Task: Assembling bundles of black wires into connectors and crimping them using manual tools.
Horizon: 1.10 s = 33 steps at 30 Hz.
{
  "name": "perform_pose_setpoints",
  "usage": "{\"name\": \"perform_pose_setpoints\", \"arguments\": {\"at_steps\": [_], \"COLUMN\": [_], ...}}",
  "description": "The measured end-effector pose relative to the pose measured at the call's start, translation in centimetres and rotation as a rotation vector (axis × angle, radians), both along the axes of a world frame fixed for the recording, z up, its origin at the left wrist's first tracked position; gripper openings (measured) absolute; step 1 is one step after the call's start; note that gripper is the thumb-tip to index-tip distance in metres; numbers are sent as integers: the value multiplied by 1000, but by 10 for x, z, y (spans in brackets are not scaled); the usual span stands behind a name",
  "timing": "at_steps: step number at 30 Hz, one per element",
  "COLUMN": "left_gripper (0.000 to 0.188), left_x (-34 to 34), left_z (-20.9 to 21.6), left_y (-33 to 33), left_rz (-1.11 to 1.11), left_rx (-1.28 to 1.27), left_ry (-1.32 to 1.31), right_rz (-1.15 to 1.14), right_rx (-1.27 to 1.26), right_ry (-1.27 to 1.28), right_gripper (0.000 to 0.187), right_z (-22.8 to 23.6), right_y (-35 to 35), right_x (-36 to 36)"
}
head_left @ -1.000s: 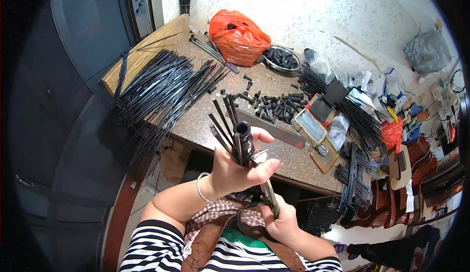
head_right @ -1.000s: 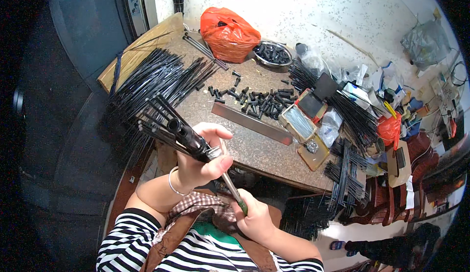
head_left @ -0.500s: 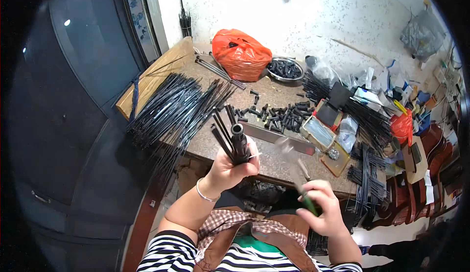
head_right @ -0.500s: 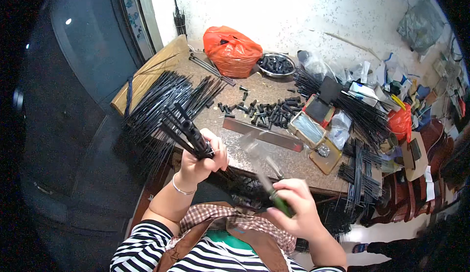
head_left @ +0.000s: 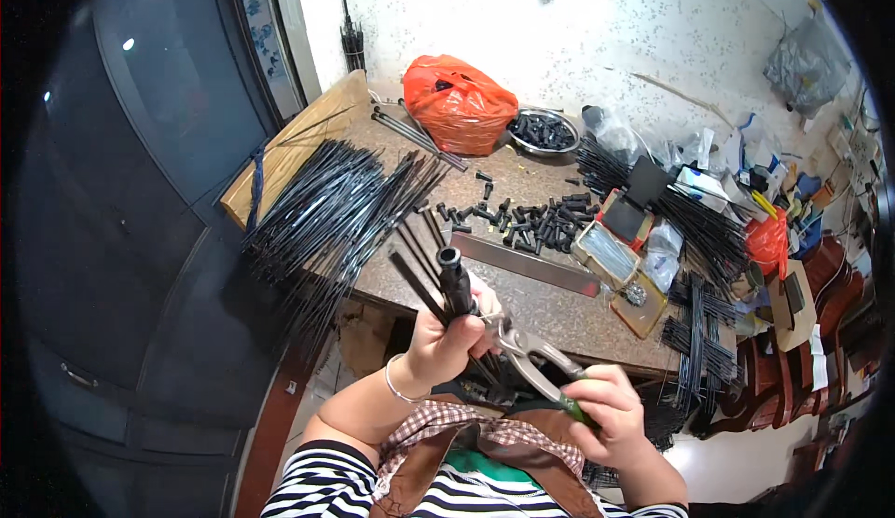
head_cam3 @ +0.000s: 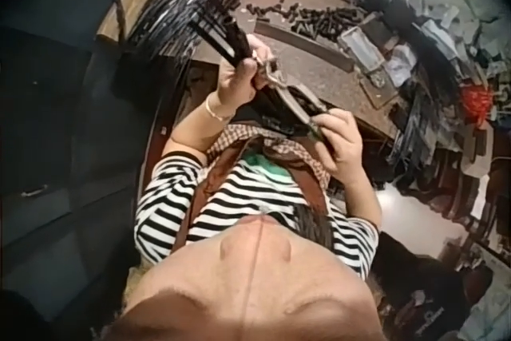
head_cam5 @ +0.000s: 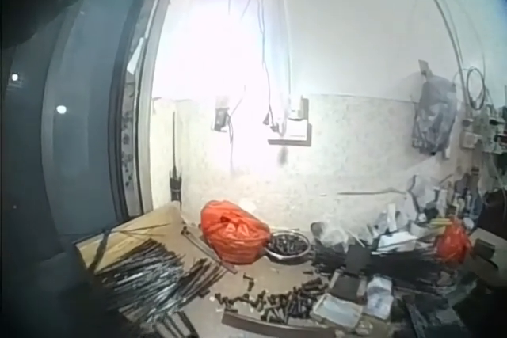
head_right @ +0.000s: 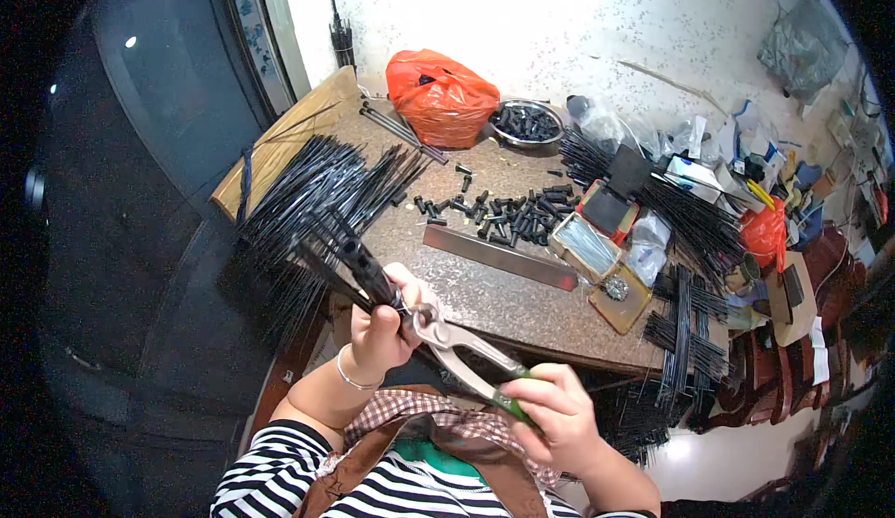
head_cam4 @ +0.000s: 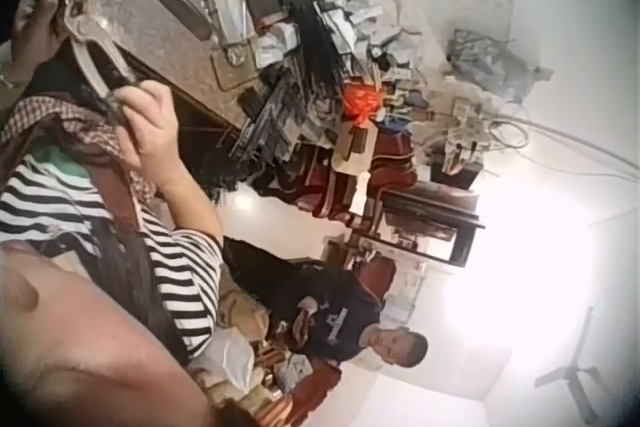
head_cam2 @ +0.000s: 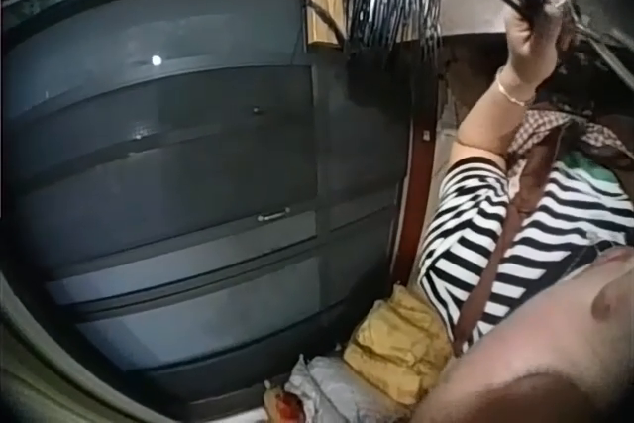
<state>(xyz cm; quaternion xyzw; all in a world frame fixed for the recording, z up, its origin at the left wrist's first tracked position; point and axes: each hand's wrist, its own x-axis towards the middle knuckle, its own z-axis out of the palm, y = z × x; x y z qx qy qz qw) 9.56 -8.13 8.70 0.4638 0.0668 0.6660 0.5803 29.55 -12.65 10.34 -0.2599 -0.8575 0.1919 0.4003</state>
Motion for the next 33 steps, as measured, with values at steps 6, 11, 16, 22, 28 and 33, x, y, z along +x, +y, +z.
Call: {"name": "perform_pose_setpoints", "arguments": {"at_steps": [6,11,16,22,28,33], "left_gripper": [28,26,29,33,26,24], "left_x": [-3,-3,-11,-10,0,-17], "left_z": [7,10,7,19,18,17], "left_y": [4,6,4,9,10,7], "left_rz": [-92,27,160,116,315,429], "left_rx": [-44,-71,-75,65,57,-17], "left_ry": [51,167,236,279,306,303], "right_rz": [-457,-469,-216,435,53,-34], "right_rx": [625,963,276,-1672,-882,-142], "right_ry": [-445,-558,-319,565,-60,-233], "right_gripper": [19,19,25,18,57,23], "right_z": [24,26,42,-19,-18,21], "right_y": [11,14,12,9,11,12], "right_x": [10,14,13,13,-14,-10]}}
